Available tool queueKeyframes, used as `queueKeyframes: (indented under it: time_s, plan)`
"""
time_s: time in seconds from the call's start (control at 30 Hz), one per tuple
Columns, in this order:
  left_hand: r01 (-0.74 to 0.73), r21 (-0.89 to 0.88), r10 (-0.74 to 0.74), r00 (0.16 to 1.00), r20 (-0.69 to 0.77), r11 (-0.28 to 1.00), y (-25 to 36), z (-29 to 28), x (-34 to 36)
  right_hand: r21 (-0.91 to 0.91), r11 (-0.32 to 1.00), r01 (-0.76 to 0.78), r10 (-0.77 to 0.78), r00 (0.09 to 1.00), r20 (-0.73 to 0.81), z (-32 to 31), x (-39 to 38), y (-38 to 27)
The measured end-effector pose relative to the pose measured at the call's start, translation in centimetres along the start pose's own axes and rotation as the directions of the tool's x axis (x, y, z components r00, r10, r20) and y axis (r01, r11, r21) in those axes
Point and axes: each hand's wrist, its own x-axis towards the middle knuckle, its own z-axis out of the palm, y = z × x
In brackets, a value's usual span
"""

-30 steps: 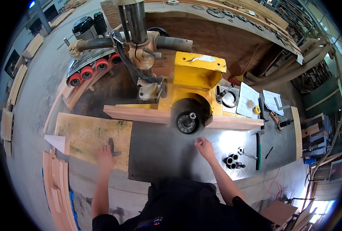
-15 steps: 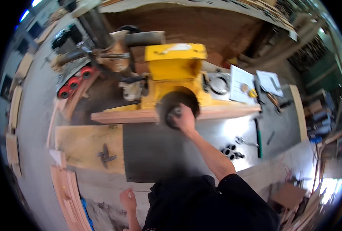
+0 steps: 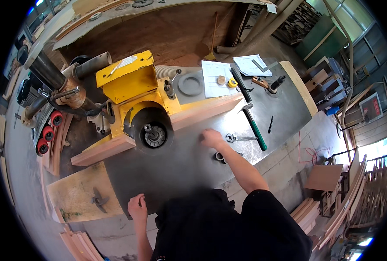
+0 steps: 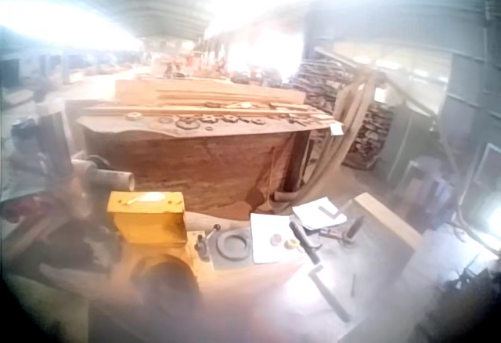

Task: The person operates a yellow mortising machine in a woodworking workshop. They mark a wooden plank, retrieve a chisel from a cabinet, install it into the machine using a hammer and wrench, and then feed the plank through the machine to cut mortises.

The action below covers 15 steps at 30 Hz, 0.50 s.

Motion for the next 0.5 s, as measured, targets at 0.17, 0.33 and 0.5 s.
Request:
queueKeyframes:
  time_s: [0.17, 0.33, 0.5]
  plan:
    - [-0.024, 0.008, 0.023, 0.998, 0.055, 1.000, 1.8, 0.6, -0.9, 0.259, 0.952, -0.164, 0.266, 0.863, -0.430, -3.3, -4.0, 8.6]
    - [-0.036, 0.032, 0.033, 0.996, 0.080, 0.999, 1.9, 0.5, -1.5, -0.032, 0.788, -0.615, 0.483, 0.649, -0.587, -2.8, -12.2, 23.4]
    - [-0.178, 0.088, 0.170, 0.981, 0.095, 0.980, 0.6, 0.6, 0.1, -0.036, 0.824, -0.566, 0.491, 0.744, -0.453, 1.4, -16.0, 28.2]
